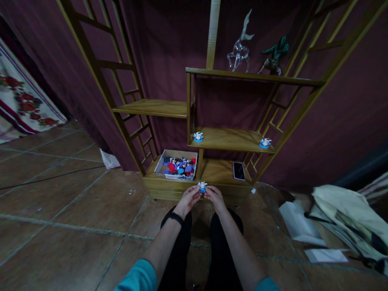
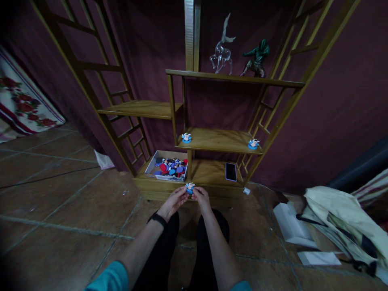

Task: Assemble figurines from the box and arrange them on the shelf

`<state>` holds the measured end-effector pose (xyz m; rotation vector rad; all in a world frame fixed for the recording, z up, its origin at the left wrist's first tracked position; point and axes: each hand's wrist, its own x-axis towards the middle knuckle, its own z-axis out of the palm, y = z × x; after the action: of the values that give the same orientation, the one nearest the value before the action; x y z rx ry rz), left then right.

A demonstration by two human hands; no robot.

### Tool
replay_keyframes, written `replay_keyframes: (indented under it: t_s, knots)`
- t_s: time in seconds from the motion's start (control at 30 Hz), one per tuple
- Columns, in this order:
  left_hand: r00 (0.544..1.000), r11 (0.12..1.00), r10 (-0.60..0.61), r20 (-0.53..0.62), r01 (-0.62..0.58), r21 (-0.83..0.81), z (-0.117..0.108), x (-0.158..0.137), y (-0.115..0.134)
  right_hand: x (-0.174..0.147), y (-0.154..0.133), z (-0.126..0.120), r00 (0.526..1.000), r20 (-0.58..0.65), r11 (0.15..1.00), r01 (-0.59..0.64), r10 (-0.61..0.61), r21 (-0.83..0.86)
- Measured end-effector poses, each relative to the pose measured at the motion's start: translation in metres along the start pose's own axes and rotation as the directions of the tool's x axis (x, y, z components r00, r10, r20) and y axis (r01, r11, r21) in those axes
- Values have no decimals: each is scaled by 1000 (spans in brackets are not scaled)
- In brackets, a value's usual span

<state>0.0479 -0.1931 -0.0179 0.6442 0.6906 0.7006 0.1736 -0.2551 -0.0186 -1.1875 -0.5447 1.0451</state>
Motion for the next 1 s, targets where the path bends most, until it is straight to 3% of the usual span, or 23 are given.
replay_keyframes:
  t_s: [0.33,0.6,1.0]
  knots:
    - [999,999,-47,-20,47,18,1,0,1,-1,-1,0,1000,3,1000,-24,24,-18]
    - [999,1000,2,35,-2,3,-1,0,0,-2,-3,0,1000,-10,1000,15,-15,-9]
    - [998,998,61,18,-61,-9,2,-4,0,-4,-4,0,1000,20,1000,14,-14,7]
